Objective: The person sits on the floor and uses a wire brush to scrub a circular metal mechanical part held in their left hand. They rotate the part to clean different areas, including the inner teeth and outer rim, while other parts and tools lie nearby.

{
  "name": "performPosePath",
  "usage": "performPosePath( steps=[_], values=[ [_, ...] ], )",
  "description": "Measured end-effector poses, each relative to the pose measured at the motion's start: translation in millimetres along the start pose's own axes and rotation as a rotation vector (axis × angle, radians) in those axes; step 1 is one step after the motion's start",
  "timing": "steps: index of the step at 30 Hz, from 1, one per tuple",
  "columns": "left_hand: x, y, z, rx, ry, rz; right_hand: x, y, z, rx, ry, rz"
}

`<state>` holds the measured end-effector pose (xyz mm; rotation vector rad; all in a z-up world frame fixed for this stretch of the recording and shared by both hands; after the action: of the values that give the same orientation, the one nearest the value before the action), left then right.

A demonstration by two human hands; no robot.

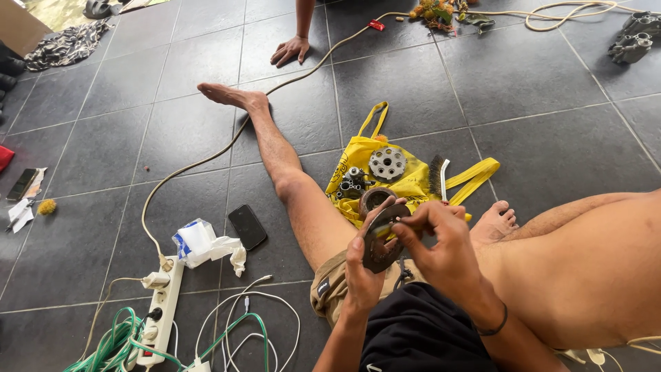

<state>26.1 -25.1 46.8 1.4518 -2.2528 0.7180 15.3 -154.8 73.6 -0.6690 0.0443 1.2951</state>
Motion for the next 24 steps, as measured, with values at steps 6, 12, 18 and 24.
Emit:
performPosePath(
  steps=[6,12,18,24],
  values=[
    [-17.2,-3.0,26.5,0.167,0.023,0.057,-17.4,-7.8,-16.6,-0.010,0.030,-0.168],
    [-19.4,2.3,36.3,0.122,0.176,-0.256,-4.9,-6.3,26.0,-0.084,0.026,-0.123],
    [-6.3,-5.9,19.0,0.122,0.020,-0.039,-11.3,-8.4,7.0,-0.063,0.073,-0.142],
    [-11.6,3.1,12.0,0.066,0.080,-0.328,-9.5,-14.4,11.4,-0.064,0.078,-0.084]
  ],
)
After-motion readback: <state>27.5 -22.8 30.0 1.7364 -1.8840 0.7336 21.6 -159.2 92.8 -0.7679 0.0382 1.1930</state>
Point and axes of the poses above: each hand's wrist, its own y-axis away from the middle knuckle, its own x-axis out of the palm, z = x × y, the point moved 5 cm from there along -y, towards the middle knuckle, and after that the axes turned 5 degrees about -y, right-handed, at the moved point
